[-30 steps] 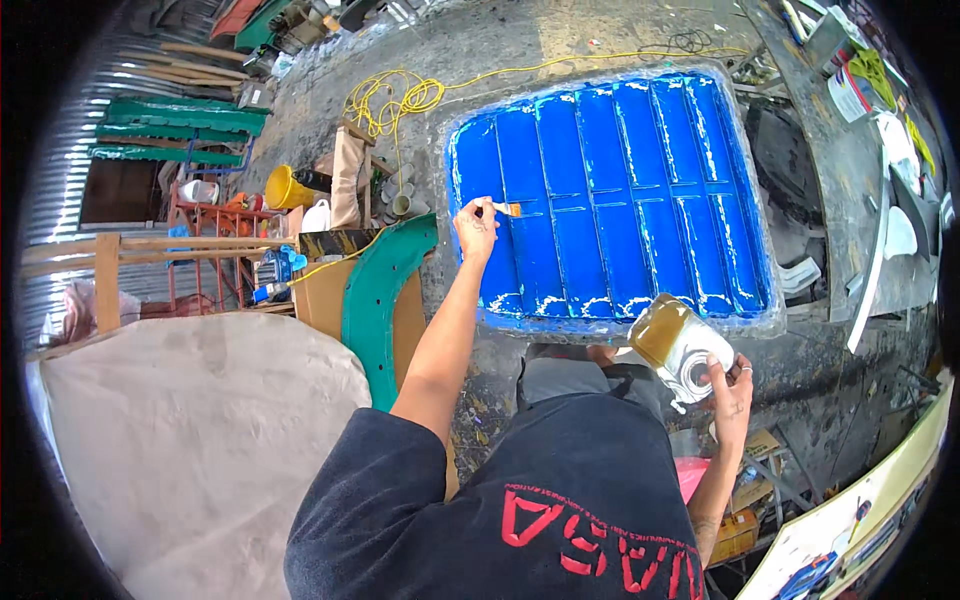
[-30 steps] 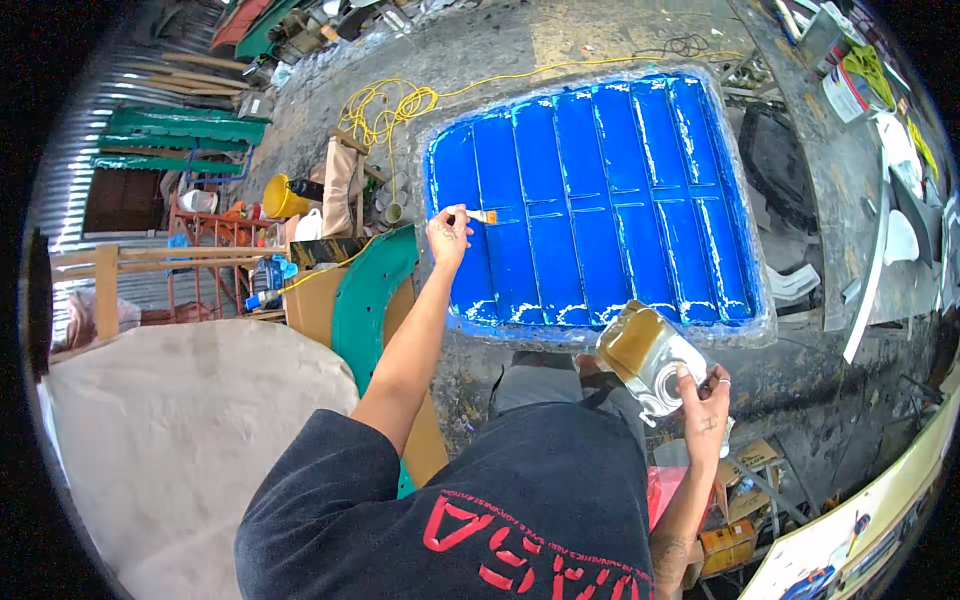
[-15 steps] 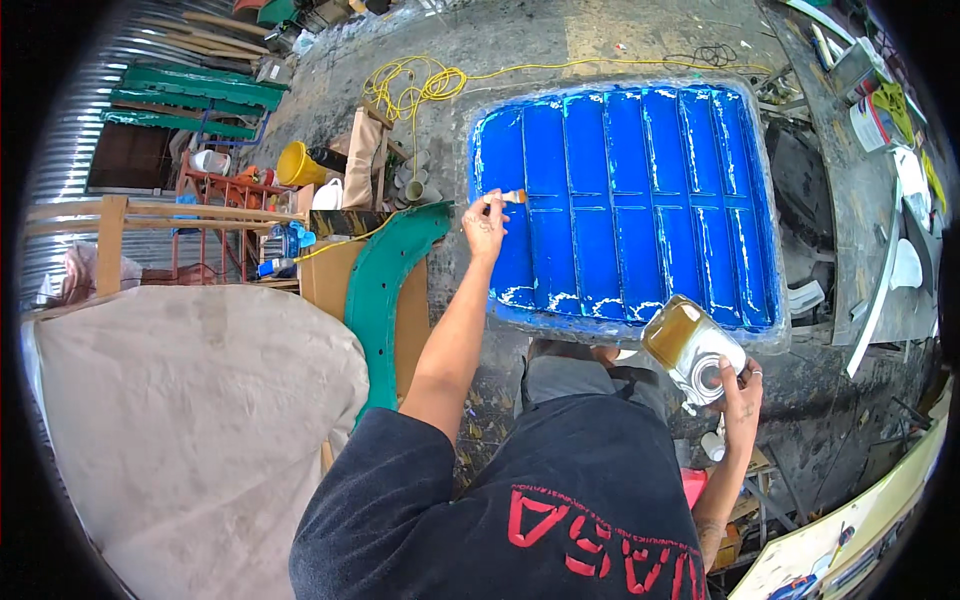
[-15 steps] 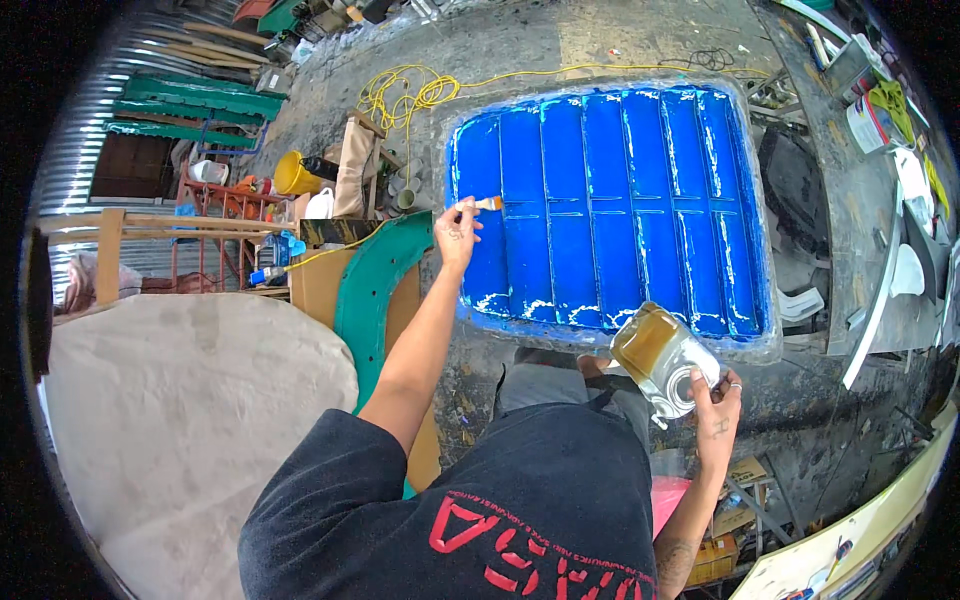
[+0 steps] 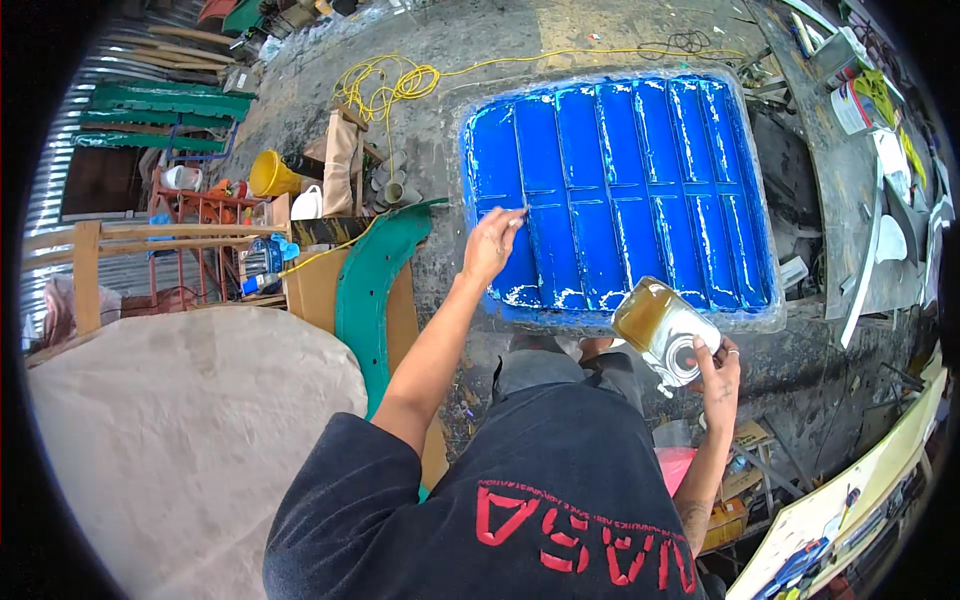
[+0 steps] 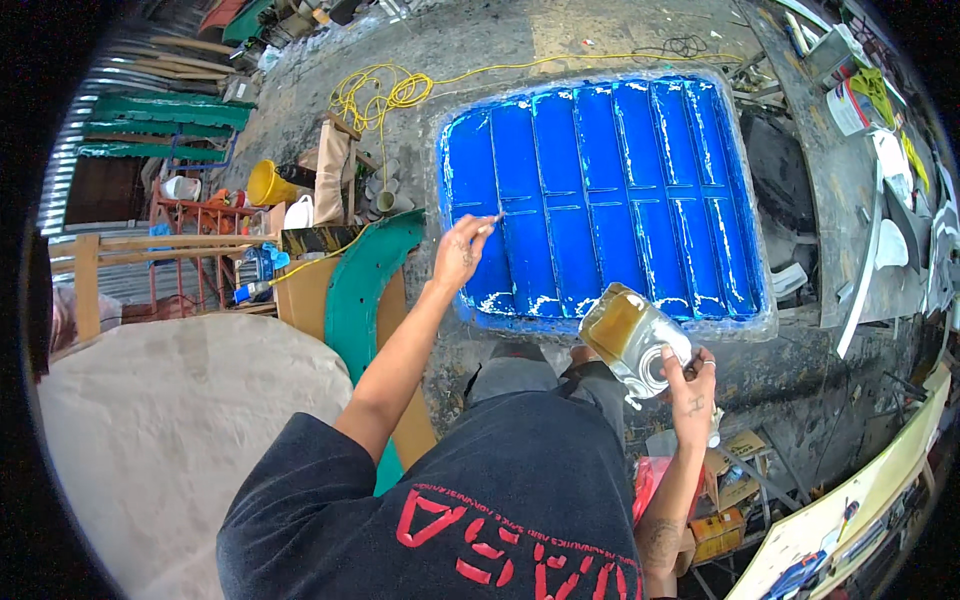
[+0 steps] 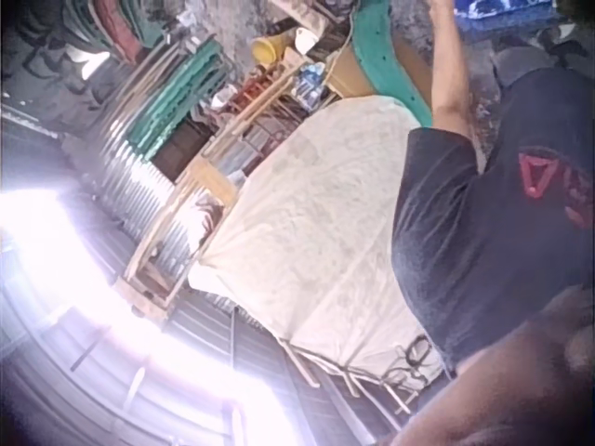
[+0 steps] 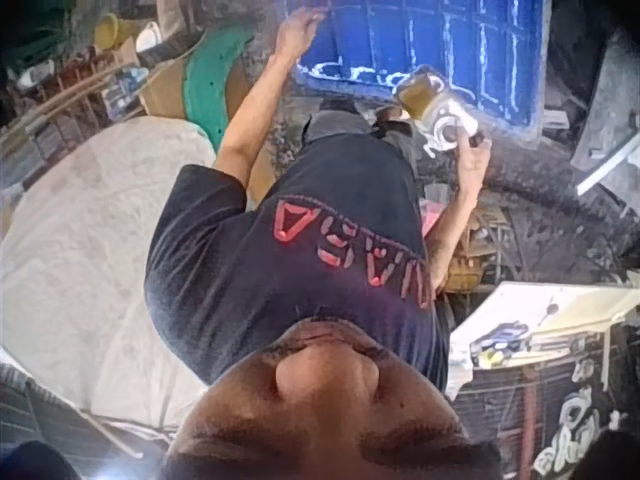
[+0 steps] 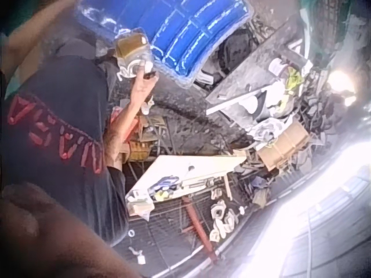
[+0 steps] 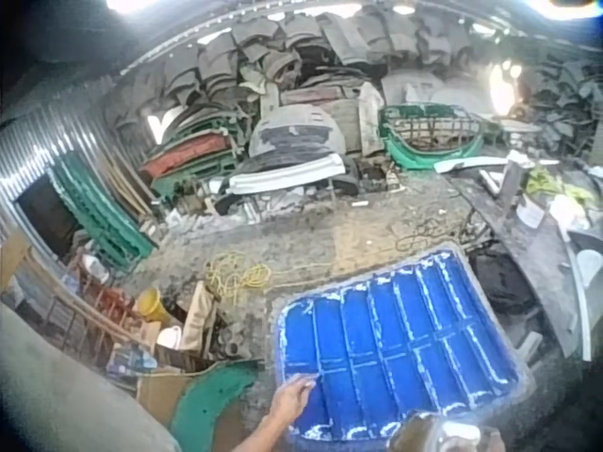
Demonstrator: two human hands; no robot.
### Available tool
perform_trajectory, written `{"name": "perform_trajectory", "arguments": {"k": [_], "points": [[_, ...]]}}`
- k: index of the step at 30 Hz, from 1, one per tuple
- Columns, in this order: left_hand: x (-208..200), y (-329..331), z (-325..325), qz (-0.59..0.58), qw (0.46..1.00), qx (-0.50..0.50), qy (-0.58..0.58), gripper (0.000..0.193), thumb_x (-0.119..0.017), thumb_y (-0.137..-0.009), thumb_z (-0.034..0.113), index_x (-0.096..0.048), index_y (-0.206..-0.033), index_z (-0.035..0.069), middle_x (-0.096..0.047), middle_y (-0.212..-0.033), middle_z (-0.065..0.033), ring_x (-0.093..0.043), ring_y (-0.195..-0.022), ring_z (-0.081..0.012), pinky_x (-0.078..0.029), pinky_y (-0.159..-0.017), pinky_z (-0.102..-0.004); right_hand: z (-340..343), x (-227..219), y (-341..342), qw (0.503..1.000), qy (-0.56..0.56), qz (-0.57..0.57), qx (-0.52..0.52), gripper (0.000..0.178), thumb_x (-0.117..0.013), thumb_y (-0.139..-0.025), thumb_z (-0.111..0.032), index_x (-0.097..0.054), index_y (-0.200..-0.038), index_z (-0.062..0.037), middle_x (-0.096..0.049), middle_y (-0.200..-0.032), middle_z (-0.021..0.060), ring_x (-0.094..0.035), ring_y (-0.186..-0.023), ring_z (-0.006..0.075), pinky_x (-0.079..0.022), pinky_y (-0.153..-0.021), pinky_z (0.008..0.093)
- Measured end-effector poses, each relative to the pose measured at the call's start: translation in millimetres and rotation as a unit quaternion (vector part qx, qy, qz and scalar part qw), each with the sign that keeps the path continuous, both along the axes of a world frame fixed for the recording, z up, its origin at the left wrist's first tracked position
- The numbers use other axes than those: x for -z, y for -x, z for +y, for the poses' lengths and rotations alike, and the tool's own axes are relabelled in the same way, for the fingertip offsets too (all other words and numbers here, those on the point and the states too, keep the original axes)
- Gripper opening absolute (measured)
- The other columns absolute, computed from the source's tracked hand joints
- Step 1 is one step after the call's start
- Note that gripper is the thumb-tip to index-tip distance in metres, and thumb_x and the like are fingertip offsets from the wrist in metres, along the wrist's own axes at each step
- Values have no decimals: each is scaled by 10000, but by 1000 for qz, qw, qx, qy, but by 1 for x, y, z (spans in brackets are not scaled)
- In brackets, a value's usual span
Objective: The person applies a clear liquid to a blue segmented panel using a small brush. They dip the brush into a metal can and spread the liquid across the ridges and surfaces of the panel.
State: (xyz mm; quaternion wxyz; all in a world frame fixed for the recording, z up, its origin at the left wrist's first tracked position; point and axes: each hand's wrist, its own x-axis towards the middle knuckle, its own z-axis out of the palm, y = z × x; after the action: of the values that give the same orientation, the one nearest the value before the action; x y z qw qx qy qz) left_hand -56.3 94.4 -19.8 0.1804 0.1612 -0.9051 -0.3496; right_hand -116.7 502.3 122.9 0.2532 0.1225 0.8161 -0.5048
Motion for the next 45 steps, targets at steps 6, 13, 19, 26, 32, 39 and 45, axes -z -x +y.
{"name": "perform_trajectory", "arguments": {"k": [6, 13, 19, 26, 32, 39, 45], "points": [[-21, -16, 14, -41, 998, 47, 17, 269, -634, -942, 87, -683, -1207, 80, -632, -894, -116, -640, -833, -318, -526, -732, -426, -11, -2, -17, 999, -1, 5, 37, 793, -744, -900, -392, -389, -1374, 136, -648, -1079, 134, -649, -875, 131, -523, -523, 258], [-11, -37, 21, -59, 982, 167, 64, 205, -636, -928, 70, -688, -1125, 56, -628, -938, -122, -640, -882, -314, -541, -745, -429, -18, -6, -32, 998, -4, 2, 68, 737, -743, -902, -394, -421, -1345, 99, -647, -1074, 111, -644, -869, 127, -535, -535, 267], [-33, -2, -8, 44, 995, 46, -78, 209, -624, -988, 131, -721, -1137, 20, -669, -814, -96, -616, -681, -159, -480, -602, -311, -29, -1, -43, 996, 2, 11, 91, 718, -751, -900, -381, -433, -1334, 94, -655, -1056, 109, -643, -871, 135, -527, -552, 268], [-84, 36, -7, 29, 936, 16, -351, 181, -619, -999, 136, -725, -1062, 4, -707, -825, -43, -624, -726, -74, -494, -636, -226, -55, -8, -28, 996, 17, 2, 90, 782, -793, -858, -390, -435, -1302, 147, -667, -1033, 137, -648, -861, 153, -525, -631, 276], [-133, 20, 66, -9, 955, 213, -207, 141, -654, -926, 36, -727, -1046, 33, -683, -846, -50, -607, -708, -115, -478, -617, -274, -68, 23, 6, 998, -1, 49, 27, 770, -815, -796, -437, -522, -1202, 149, -681, -1022, 171, -662, -895, 226, -522, -802, 328], [-97, 9, 76, -41, 974, 111, -193, 157, -656, -938, 55, -722, -1079, 32, -632, -816, -54, -586, -697, -124, -459, -603, -284, -104, 26, 48, 994, -23, 42, -102, 834, -810, -775, -488, -513, -1212, 156, -677, -1049, 222, -671, -951, 282, -524, -840, 368], [-67, -13, 12, -32, 907, -96, -410, 243, -620, -1006, 198, -730, -1123, 17, -697, -837, -33, -587, -690, -77, -483, -648, -241, -151, 25, 79, 980, -15, 74, -185, 828, -805, -775, -488, -515, -1223, 145, -698, -1060, 261, -704, -978, 322, -539, -867, 379]]}}
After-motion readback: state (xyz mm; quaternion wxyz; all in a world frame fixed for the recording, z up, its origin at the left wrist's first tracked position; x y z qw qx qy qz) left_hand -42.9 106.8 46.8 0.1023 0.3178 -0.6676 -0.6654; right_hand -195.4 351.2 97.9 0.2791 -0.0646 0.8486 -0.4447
